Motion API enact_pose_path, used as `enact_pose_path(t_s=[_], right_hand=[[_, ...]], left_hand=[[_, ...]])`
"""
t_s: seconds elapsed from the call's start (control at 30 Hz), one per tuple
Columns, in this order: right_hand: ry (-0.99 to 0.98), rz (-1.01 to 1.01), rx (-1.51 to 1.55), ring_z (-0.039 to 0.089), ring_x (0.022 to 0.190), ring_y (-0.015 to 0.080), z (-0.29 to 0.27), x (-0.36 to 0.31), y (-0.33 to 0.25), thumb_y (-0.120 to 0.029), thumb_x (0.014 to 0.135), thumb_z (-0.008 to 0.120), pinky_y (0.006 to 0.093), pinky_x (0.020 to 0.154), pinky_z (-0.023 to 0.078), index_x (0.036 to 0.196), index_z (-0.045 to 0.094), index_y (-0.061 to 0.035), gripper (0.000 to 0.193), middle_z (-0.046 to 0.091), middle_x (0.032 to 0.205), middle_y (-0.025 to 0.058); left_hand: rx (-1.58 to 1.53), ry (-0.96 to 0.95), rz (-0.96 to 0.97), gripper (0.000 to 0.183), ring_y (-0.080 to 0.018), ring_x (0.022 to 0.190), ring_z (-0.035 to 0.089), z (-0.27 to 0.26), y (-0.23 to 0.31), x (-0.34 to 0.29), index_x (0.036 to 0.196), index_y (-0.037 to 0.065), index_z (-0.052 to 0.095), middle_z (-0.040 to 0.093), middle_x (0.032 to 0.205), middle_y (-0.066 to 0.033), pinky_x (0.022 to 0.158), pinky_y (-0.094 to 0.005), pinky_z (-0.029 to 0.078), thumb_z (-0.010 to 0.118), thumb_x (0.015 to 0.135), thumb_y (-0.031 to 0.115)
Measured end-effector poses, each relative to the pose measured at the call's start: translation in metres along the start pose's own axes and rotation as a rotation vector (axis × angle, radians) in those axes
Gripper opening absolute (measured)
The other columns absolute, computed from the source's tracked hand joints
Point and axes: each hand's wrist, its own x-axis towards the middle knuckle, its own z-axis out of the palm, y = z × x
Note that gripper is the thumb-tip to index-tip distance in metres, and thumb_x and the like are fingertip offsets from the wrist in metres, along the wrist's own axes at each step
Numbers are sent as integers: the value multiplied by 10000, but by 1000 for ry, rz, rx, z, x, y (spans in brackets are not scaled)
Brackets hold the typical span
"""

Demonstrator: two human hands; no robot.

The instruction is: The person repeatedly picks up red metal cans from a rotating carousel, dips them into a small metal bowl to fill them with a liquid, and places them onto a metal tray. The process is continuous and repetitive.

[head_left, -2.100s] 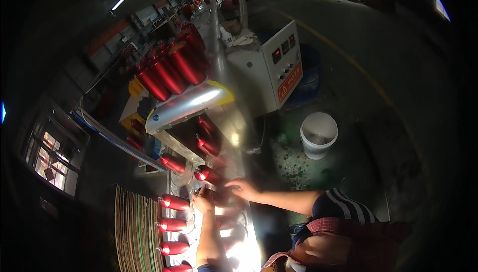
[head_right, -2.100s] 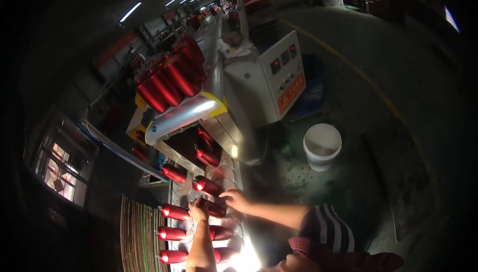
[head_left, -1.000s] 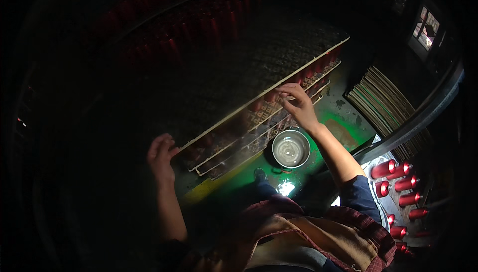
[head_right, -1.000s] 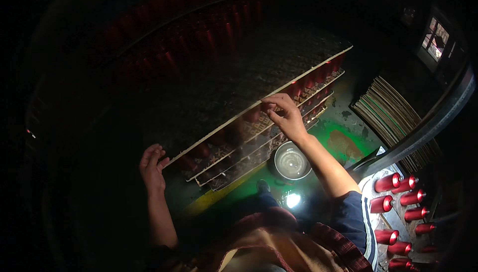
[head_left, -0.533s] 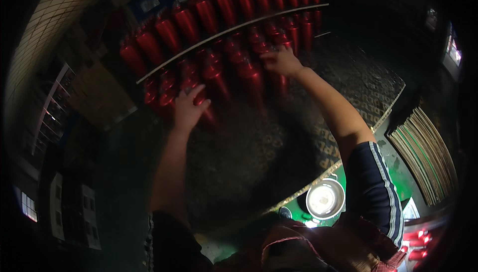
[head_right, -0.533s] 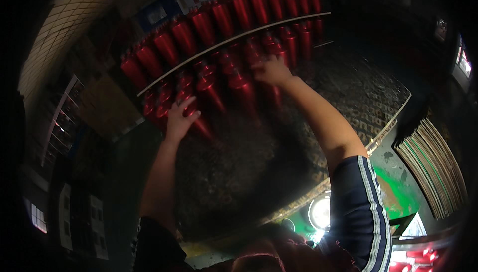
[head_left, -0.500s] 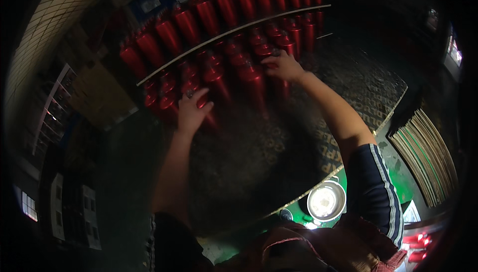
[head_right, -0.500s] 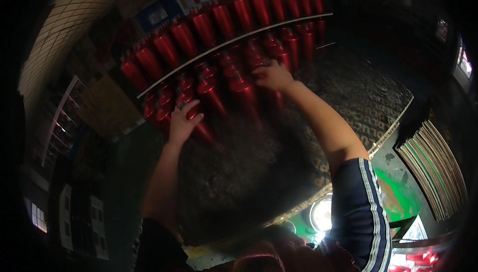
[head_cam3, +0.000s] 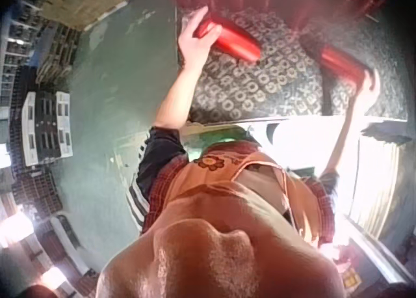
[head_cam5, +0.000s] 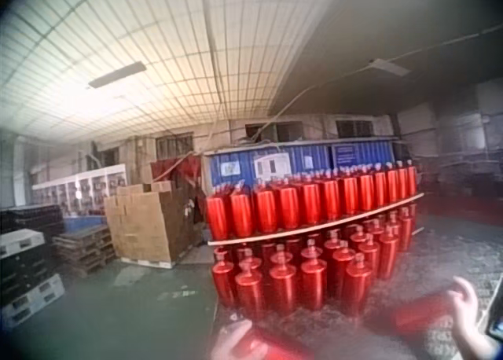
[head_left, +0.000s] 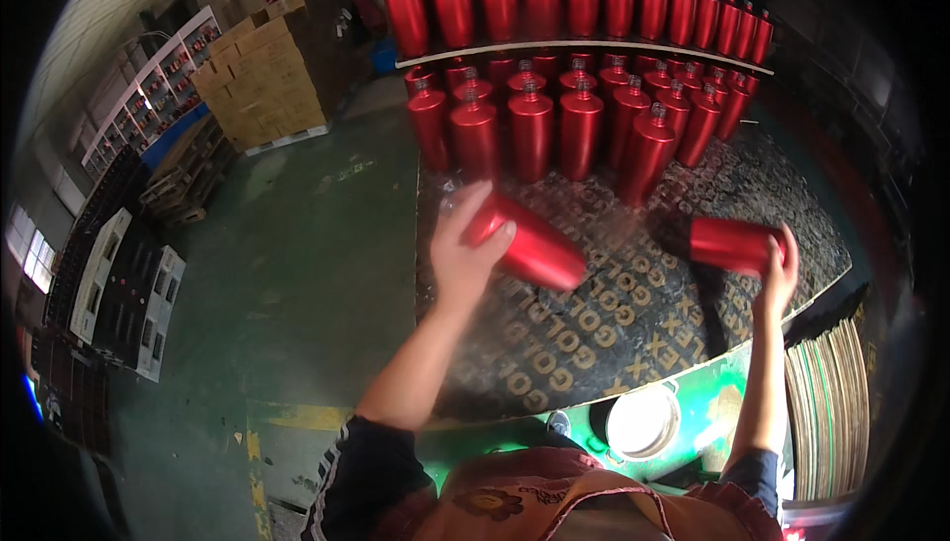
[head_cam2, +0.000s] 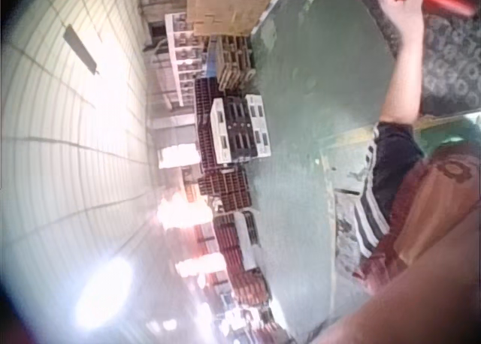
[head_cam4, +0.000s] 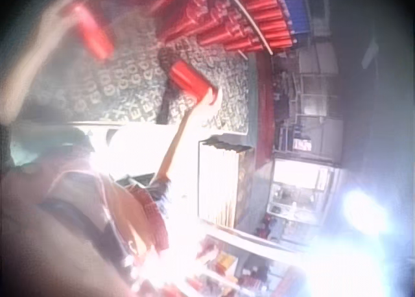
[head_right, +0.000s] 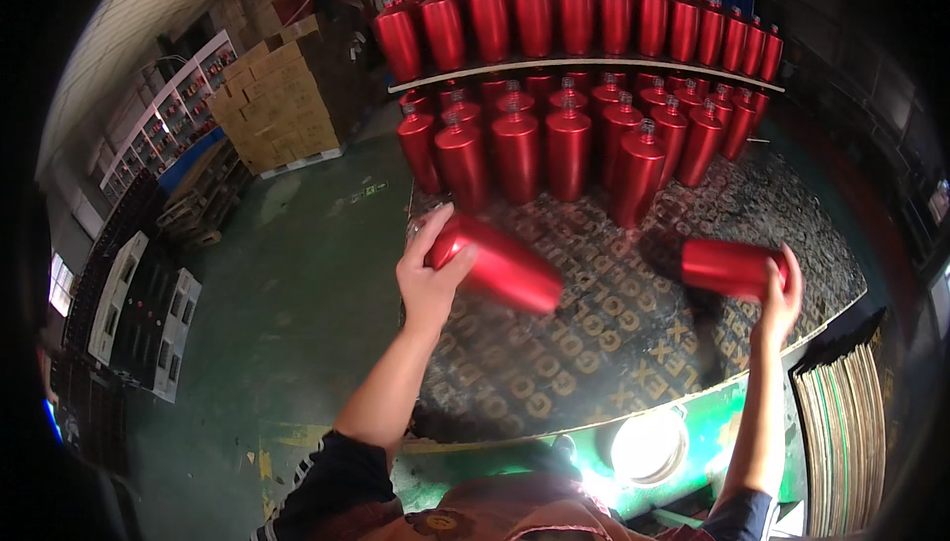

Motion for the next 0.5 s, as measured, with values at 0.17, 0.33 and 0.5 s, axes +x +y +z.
enact_pose_path(t_s=[0.17, 0.33, 0.5], right_hand=[[43, 347, 437, 600, 1132, 262, -103, -96, -47, -323, 943, 612, 444, 893, 561, 1406, 485, -139, 514, 575, 1270, 88], [40, 373, 607, 633, 1070, 230, -161, -167, -80, -219, 883, 681, 440, 901, 562, 1261, 561, -60, 427, 630, 1166, 97], [-258, 26, 246, 596, 1116, 237, -208, -203, -71, -166, 632, 898, 429, 915, 564, 1228, 529, -55, 710, 612, 1161, 82]], left_hand=[[-889, -83, -537, 592, -262, 1203, 572, -26, 59, -53, 1408, 4, 476, 572, 1344, -198, 1064, -403, 433, 668, 849, 48], [-1190, -397, -883, 607, -261, 1147, 599, 22, 119, -116, 1472, 70, 388, 586, 1320, -180, 1008, -407, 483, 583, 939, 288], [-1343, -788, -1234, 558, -247, 1150, 585, 105, 150, -188, 1450, 102, 409, 608, 1265, -121, 995, -418, 484, 494, 979, 391]])
